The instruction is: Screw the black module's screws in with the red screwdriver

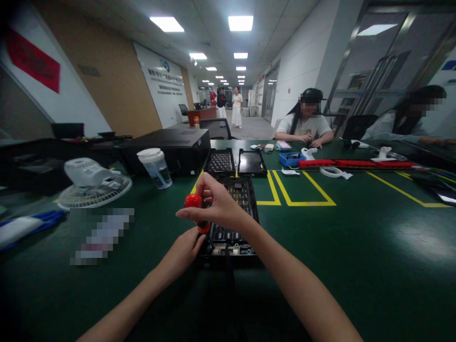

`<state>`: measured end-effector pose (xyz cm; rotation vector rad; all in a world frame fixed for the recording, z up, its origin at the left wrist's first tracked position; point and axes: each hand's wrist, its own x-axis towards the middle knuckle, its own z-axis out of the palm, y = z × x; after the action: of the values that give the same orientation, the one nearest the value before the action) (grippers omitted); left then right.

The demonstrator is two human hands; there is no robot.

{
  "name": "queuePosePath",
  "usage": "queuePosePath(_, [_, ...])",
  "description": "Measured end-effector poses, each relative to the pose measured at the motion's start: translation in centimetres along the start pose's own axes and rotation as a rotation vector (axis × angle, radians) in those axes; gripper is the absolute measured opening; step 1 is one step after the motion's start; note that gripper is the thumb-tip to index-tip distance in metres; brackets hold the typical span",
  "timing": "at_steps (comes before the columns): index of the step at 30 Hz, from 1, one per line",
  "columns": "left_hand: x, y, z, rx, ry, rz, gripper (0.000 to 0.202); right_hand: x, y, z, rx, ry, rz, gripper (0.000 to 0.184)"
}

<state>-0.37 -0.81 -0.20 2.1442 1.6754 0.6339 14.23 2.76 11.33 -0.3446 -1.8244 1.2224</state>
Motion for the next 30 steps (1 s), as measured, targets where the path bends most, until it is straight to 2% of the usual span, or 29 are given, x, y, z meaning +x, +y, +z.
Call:
queuePosePath(12, [0.1,0.0,0.1,0.006,-0.006,-0.002,0.034,0.1,0.9,0.5,0.0,0.077,-0.072,0.041])
queuePosePath(23, [0.0,0.1,-0.1,-0.004,-0.004,0.009,0.032,-0.1,1.1,0.8,0.053,0.084,-0.053,0.04])
queuePosePath(27, [0.0,-0.1,0.0,-0.016,0.007,0.027,0.031,-0.2,0.9,0.8,0.052,0.001,-0.025,0.034])
queuePosePath(30, [0.0,0.0,0.0,-0.015,0.011,0.029,0.029,-0.2,0.8,0.7,-0.015,-0.055,-0.059,0.028])
